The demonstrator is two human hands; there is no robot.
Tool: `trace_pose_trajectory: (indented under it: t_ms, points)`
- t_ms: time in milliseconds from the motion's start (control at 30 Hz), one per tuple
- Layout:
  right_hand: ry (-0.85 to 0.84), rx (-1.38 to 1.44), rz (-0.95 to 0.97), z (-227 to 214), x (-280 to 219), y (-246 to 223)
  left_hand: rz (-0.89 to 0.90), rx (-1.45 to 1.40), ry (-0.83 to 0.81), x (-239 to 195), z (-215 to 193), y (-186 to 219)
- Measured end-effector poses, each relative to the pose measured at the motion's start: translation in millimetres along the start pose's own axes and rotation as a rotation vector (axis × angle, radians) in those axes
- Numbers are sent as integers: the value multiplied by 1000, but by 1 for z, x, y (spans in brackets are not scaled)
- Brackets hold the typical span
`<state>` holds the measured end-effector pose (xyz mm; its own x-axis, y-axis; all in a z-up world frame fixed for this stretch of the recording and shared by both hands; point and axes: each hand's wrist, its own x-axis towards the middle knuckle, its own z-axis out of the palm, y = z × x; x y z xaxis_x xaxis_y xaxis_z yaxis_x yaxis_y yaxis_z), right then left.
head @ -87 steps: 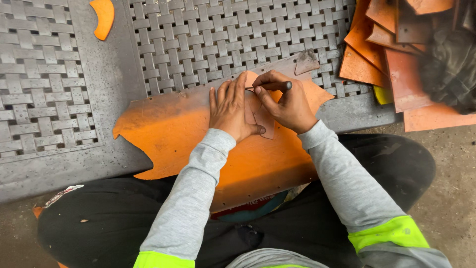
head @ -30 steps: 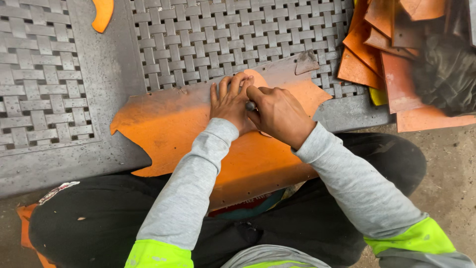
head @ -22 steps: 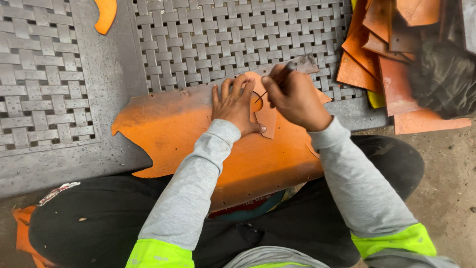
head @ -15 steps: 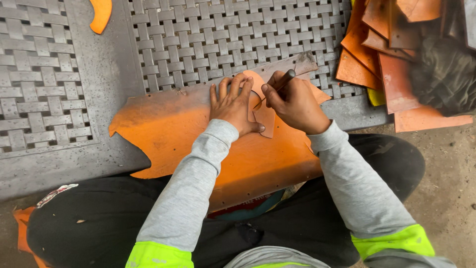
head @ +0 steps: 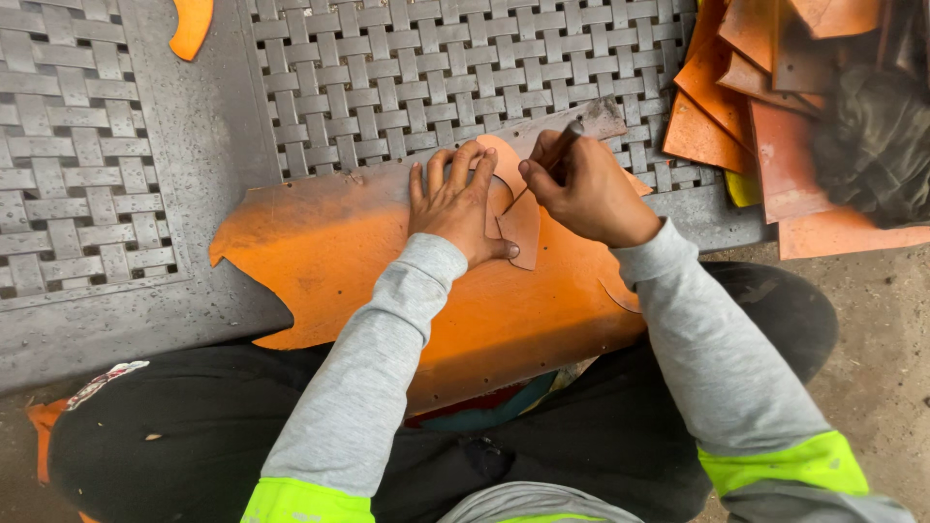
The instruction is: The person uses a small knife to cut shapes out of an orange sheet of material placed on a gray woven plastic surface. They repeatedly position a template, trace around it, and cut out the pieces, stacking the cutouts nearby.
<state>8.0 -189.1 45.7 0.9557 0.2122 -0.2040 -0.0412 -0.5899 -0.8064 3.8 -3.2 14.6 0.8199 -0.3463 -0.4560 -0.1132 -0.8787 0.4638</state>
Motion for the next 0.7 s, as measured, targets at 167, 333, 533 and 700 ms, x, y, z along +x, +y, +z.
trace_pose_trajectory:
  t_ms: [167,333,533,700]
  points:
    - [-65,-181,-282,-5,21,-10,-28,18,-35,1,-4,3]
    - [15,-260,-618,5,1,-17,-2,11,-1,-2,-1,3]
    - [347,186,-172,-29,-70,22,64,20,127,-1,2,-1]
    - [580,341,-63,-26,-81,59,173,20,550,-16,34,24]
